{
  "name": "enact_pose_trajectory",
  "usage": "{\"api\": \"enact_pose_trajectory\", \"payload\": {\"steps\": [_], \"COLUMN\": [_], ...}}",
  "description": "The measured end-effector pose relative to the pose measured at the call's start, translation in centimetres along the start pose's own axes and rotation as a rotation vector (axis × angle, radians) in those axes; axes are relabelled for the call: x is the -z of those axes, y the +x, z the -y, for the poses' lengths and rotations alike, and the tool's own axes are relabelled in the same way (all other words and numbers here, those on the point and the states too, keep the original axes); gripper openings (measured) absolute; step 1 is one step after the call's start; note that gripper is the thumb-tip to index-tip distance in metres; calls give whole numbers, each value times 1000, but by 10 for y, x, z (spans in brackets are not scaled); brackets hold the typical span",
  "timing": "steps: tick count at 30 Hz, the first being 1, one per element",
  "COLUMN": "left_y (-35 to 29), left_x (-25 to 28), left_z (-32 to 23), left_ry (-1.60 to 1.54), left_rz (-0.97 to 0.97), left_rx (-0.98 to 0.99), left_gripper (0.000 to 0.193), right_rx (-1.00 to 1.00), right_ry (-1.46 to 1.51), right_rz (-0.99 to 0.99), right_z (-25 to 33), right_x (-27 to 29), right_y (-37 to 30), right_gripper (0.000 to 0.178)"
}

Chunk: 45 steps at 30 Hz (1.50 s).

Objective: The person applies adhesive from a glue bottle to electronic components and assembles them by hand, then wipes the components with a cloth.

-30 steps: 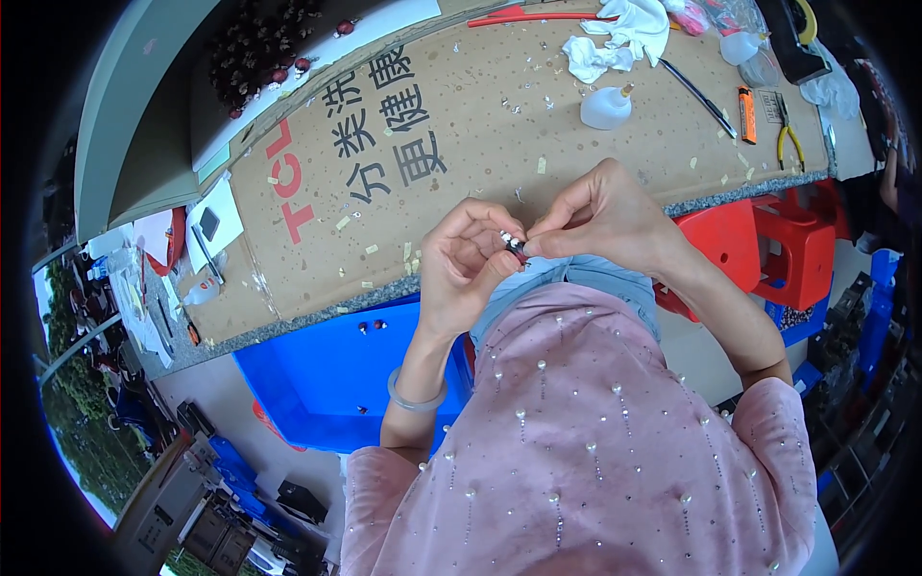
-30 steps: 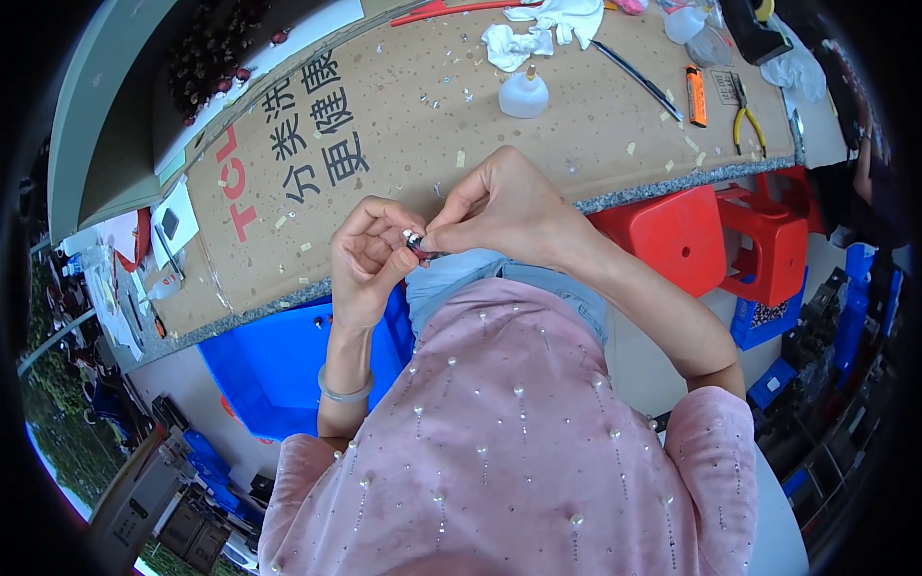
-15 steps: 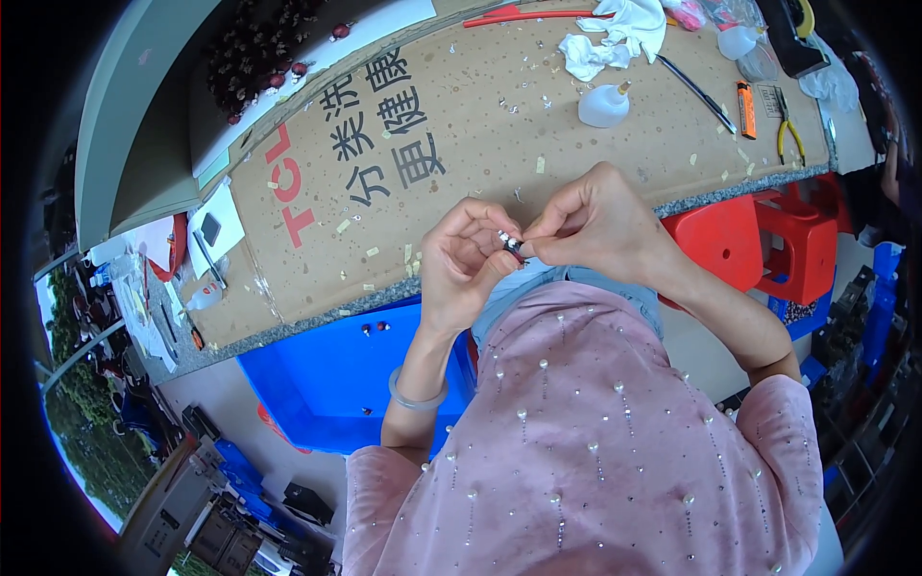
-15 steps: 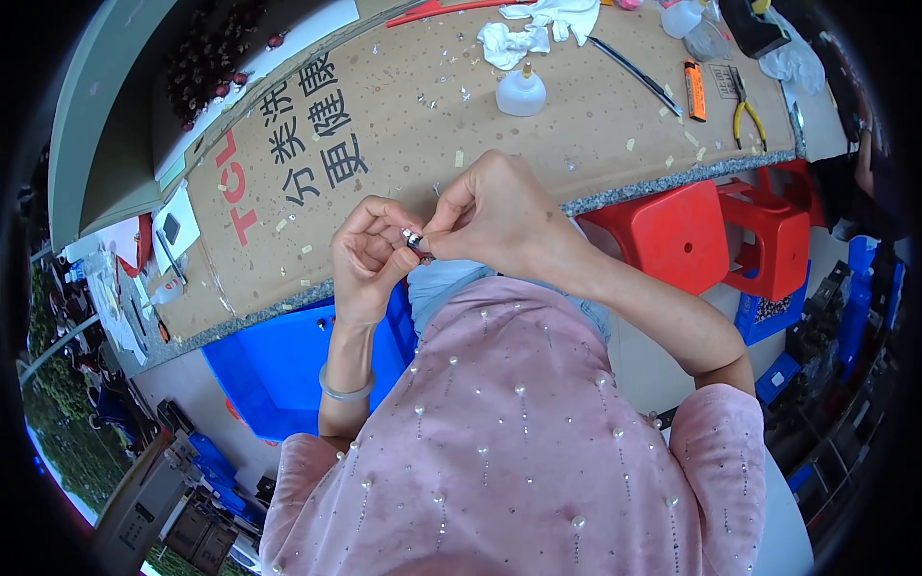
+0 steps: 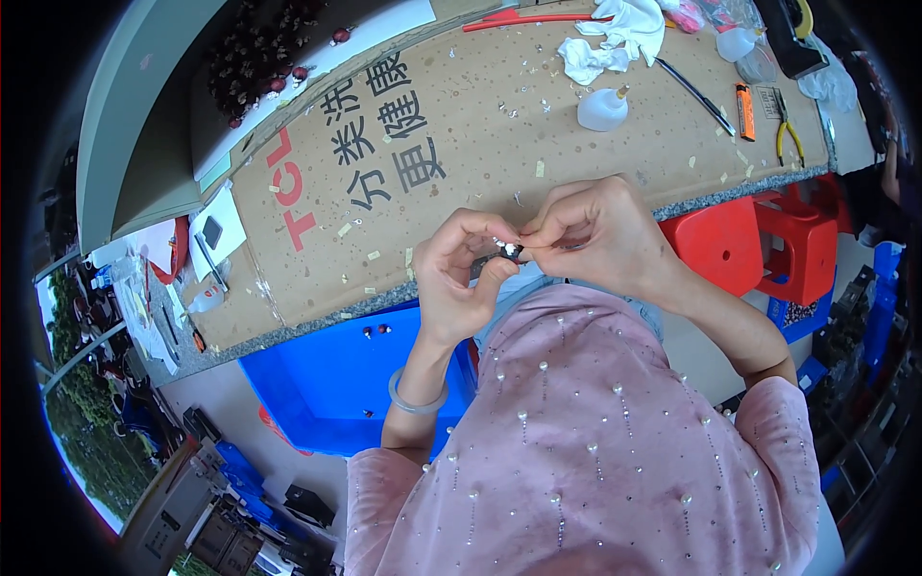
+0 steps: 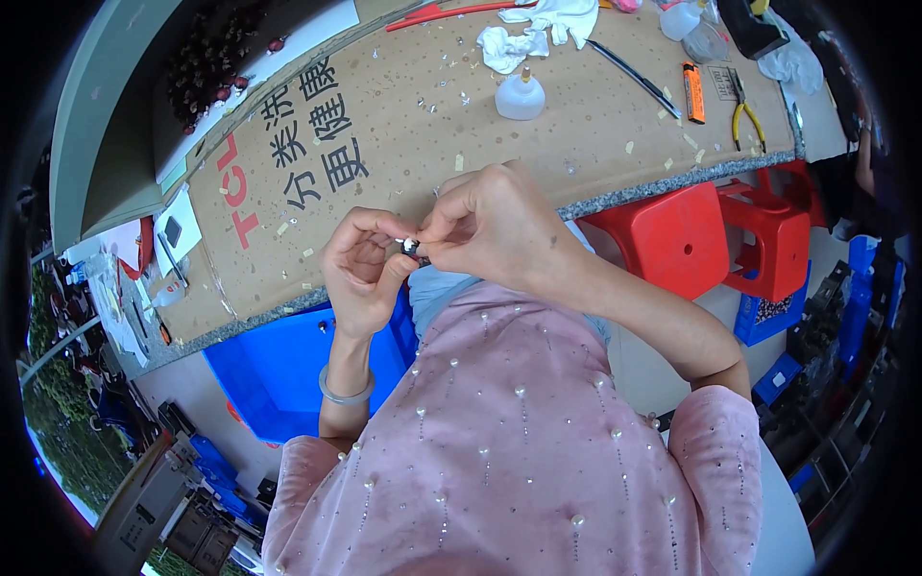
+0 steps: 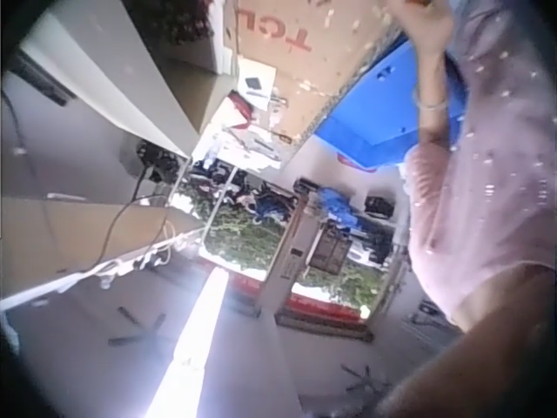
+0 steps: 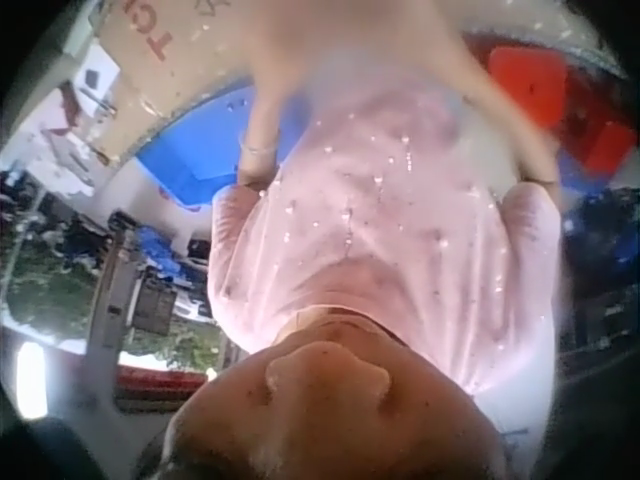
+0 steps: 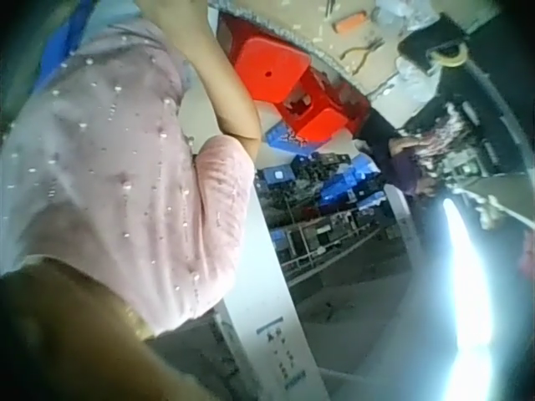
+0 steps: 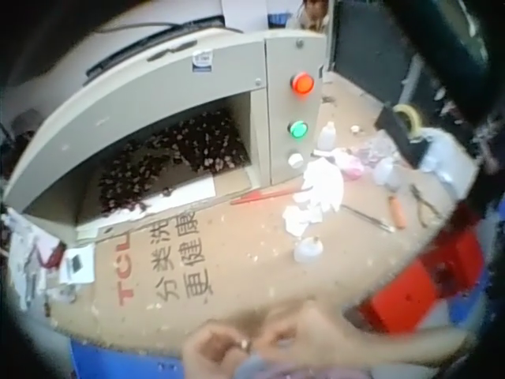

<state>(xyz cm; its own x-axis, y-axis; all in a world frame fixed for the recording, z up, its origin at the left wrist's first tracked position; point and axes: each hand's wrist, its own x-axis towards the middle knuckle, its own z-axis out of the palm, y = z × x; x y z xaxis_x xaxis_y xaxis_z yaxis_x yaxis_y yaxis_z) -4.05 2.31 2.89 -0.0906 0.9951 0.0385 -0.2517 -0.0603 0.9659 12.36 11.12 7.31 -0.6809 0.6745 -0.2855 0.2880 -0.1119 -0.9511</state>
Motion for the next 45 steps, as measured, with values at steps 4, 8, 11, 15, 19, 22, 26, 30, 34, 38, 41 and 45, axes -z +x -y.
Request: {"api": "enact_pose_trajectory", "payload": {"steps": [4, 8, 11, 15, 19, 22, 26, 30, 34, 38, 41, 45], "left_y": [0, 0, -2, -5, -4, -1, 0, -1, -5, -8, -10, -12], "left_x": [-4, -7, -6, -4, -5, -8, -9, -8, -7, -11, -7, 0], "left_z": [2, 0, 0, 0, -2, -3, -2, 6, 16, 17, 17, 14], "left_ry": [160, 176, 159, 218, 249, 296, 350, 80, -205, -256, -312, -362], "left_rz": [-38, -45, -60, -6, -18, -68, -54, -54, -58, -117, -146, -200], "left_rx": [-65, -57, -52, -33, -33, -92, -94, 1, 146, 228, 233, 210], "left_gripper": [19, 18, 18, 23, 22, 18, 20, 22, 28, 28, 28, 28], "right_rx": [27, 25, -62, -81, -91, -79, -72, -82, -141, -172, -209, -261], "right_ry": [14, 255, 319, 343, 283, 274, 261, 207, 95, 102, 187, 241], "right_rz": [33, 45, 72, 67, 59, 39, 6, -9, 31, 121, 143, 161], "right_z": [-4, -18, -14, -16, -16, -17, -16, -13, -7, -13, -10, -4], "right_x": [6, 6, 8, 7, 5, 4, 3, 2, 7, 11, 10, 5], "right_y": [2, 5, 5, 5, 6, 5, 5, 6, 11, 18, 23, 29], "right_gripper": [10, 10, 9, 9, 13, 12, 10, 7, 5, 7, 11, 16]}}
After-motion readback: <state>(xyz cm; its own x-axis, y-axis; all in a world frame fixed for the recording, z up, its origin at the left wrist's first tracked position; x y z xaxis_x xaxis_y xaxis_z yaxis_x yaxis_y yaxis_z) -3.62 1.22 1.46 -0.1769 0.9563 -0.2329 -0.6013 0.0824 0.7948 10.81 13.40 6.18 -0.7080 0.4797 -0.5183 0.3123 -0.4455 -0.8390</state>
